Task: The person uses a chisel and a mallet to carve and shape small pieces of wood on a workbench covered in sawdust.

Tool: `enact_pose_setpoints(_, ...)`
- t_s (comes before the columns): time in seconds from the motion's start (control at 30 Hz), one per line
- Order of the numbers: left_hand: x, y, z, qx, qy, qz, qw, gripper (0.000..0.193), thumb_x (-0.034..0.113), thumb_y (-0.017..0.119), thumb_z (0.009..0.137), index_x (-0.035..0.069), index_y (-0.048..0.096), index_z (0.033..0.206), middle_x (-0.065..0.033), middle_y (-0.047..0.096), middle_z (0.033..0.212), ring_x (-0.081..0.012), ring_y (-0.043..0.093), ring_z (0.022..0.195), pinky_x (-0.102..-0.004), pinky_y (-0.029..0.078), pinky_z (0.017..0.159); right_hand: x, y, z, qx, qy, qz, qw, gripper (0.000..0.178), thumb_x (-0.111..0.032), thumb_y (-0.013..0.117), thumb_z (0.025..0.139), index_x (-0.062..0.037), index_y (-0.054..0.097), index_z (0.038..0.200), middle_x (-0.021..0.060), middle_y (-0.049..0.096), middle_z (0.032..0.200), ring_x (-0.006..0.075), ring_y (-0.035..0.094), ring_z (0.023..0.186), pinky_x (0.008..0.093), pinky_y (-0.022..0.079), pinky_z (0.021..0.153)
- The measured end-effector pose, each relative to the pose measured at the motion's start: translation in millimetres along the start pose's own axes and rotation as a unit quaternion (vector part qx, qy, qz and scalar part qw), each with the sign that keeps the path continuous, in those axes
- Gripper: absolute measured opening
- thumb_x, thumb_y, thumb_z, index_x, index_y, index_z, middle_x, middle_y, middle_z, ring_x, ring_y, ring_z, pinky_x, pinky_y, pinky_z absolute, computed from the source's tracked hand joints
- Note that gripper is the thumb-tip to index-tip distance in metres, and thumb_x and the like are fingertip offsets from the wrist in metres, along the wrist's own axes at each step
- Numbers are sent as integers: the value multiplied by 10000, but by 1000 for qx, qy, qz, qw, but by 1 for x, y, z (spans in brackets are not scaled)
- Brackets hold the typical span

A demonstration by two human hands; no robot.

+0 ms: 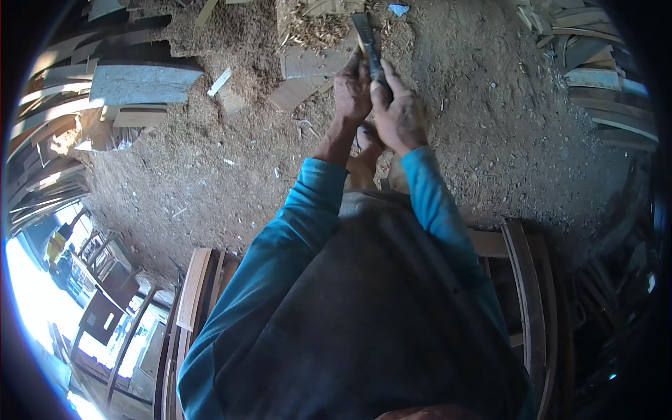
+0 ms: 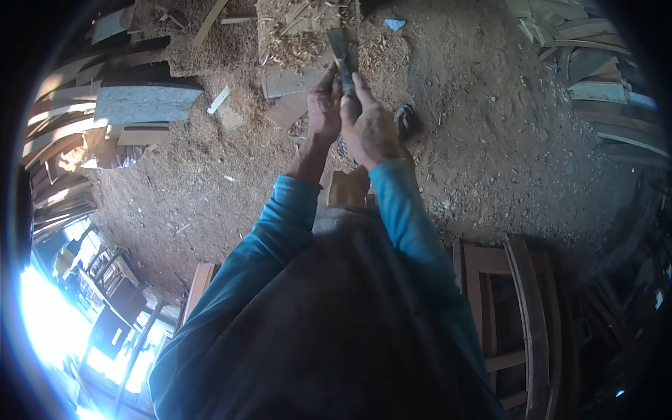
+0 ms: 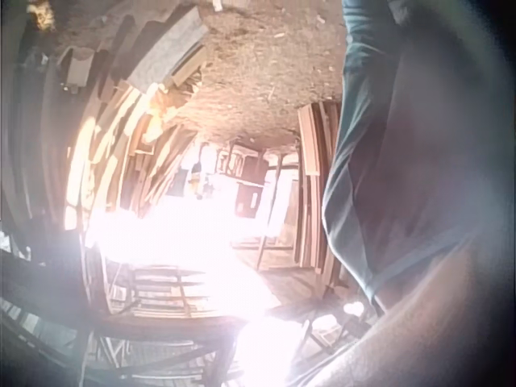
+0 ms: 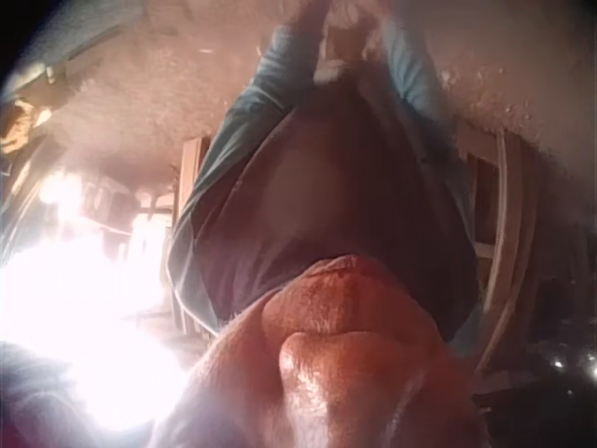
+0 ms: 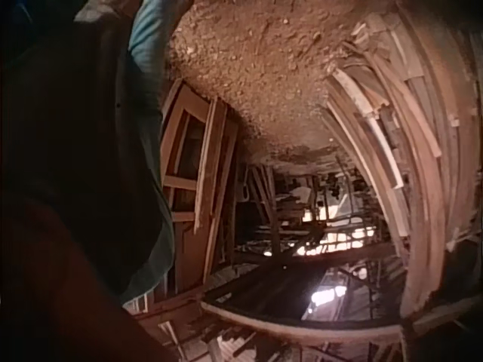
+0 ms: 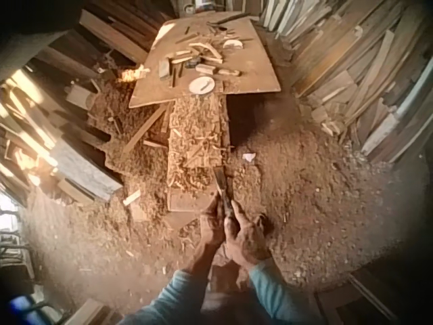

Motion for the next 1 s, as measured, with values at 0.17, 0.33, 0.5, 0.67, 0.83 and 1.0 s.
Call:
enact_pose_setpoints(0.17,0,1,1,-14,-78,-12,997,409,179,496,1084,-9,549,1444,-60,713,987,-98,585,853,-299,527,743,10,-11,-22,14,-84,53,995,564,-337,526,1014,-88,458,1515,287,676,1218,459,670,1100,483,531,964)
enact_pose_setpoints(0.33,7,2,-1,-1,-79,-9,997,374,145,478,1075,31,589,1414,-20,658,860,-90,561,746,-283,504,674,13,-24,-61,-12,-73,9,997,528,-286,516,1021,-112,467,1516,296,675,1202,461,678,1071,502,550,908)
enact_pose_setpoints(0.5,6,2,0,0,-97,32,995,398,183,526,1075,34,575,1440,-57,715,978,-90,597,839,-282,526,726,6,-23,-31,-17,-60,-2,998,535,-295,518,1019,-64,474,1499,296,698,1136,474,688,1019,521,553,910)
enact_pose_setpoints(0.67,11,4,1,0,-104,39,994,429,204,550,1070,3,558,1449,-94,740,1077,-83,607,941,-276,528,807,-3,-25,-1,-17,-44,-35,998,531,-316,510,1018,-80,482,1493,323,702,1031,486,694,971,537,560,888)
enact_pose_setpoints(0.83,15,-2,-1,-16,-125,129,984,421,187,551,1070,-22,560,1435,-95,734,1120,-94,612,959,-285,526,839,2,-23,-26,-18,-56,-47,997,527,-327,511,1016,-101,490,1491,320,703,1030,488,694,955,548,563,867)
enact_pose_setpoints(1.0,-2,4,1,14,-70,3,997,396,153,543,1082,-26,560,1435,-44,714,1094,-72,604,922,-257,529,796,-14,-19,3,-20,-27,-51,998,543,-344,510,1014,-89,488,1493,305,701,1096,480,690,993,517,554,914)
Point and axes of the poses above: each hand's wrist, its own z-axis towards the middle knuckle, its own y-axis out of the palm, x = y × z, the point moved 4 cm from there along z, towards the middle knuckle
